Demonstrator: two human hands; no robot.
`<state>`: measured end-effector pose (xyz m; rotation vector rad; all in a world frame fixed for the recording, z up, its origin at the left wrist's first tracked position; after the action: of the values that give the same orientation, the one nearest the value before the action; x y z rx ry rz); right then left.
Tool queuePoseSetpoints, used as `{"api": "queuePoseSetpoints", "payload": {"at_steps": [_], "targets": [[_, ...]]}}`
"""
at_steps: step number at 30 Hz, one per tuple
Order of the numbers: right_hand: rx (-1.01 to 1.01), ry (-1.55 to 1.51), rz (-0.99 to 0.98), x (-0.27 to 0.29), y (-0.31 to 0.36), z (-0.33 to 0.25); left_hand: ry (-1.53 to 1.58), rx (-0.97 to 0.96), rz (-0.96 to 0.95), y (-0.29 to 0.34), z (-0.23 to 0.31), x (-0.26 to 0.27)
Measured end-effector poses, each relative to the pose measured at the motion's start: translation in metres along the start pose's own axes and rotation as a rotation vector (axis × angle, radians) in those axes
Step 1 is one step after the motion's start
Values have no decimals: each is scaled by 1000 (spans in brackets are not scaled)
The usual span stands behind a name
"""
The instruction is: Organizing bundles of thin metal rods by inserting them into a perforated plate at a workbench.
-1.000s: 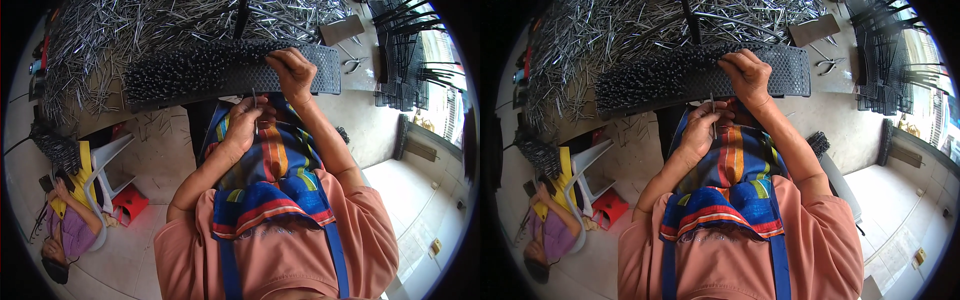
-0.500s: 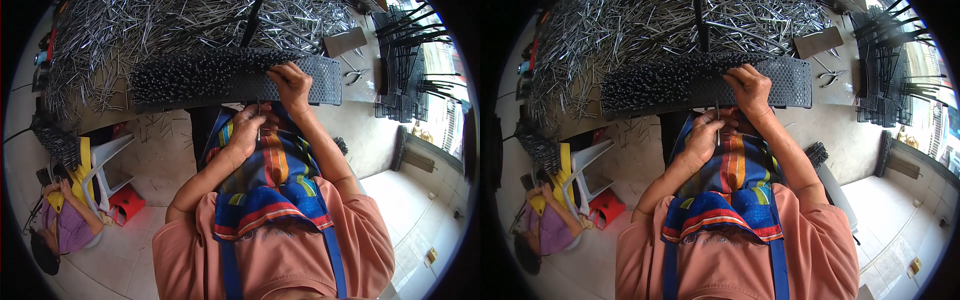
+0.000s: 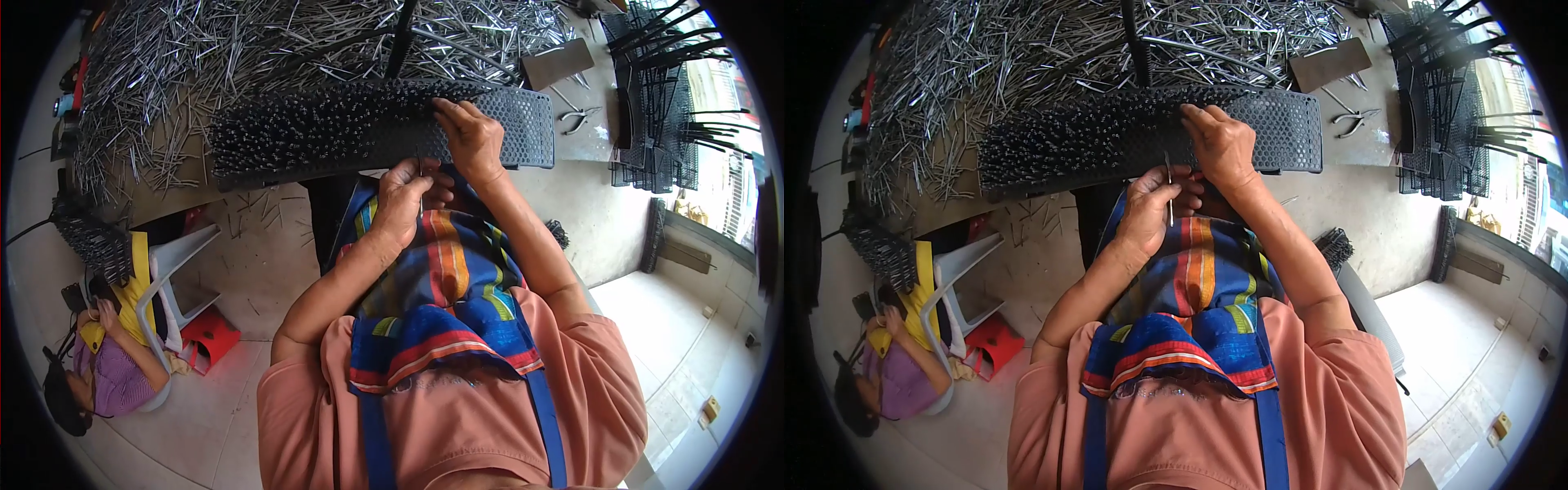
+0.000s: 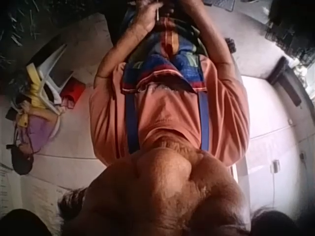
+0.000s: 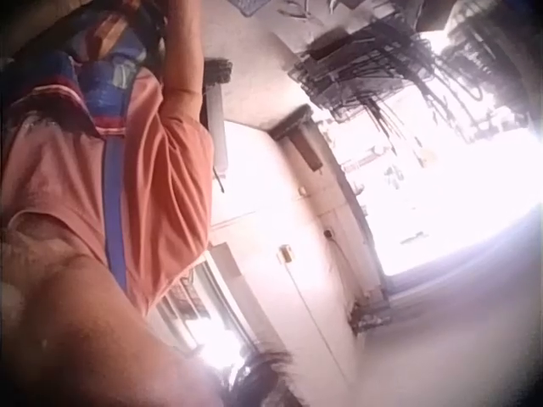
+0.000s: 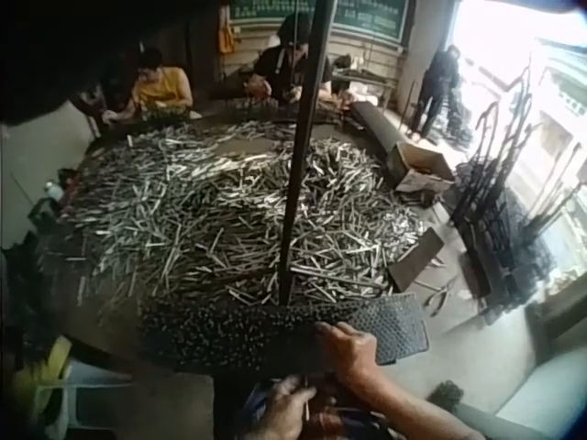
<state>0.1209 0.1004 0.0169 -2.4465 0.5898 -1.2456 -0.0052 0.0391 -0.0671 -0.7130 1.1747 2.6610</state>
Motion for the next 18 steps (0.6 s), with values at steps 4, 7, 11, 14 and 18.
{"api": "queuePoseSetpoints", "payload": {"at_steps": [4,7,11,14,18], "targets": [[49,16,4,5,10,-1,2,-8,4,-3,5,-4],[-98,-183,-66,8,21,12,-12,-31,-39,-5,5,-7],[-478,-626,-321,-14,42,29,-50,-50,-71,-6,8,-15],[-787,-724,-131,-4,37,44,-60,-89,7,-11,18,-19],[-518,-641,234,22,13,46,-54,-99,82,-23,17,-4]]}}
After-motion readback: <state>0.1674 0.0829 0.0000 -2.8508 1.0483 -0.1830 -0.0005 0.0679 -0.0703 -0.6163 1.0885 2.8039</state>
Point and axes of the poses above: each hand's wrist, its own y-axis away from the middle knuckle, its own x-axis out of the back of the hand, z = x × y, the point moved 8 cm from there along -y, towards the middle knuckle, and after that the axes turned 10 degrees about z, right-handed, at the moved point
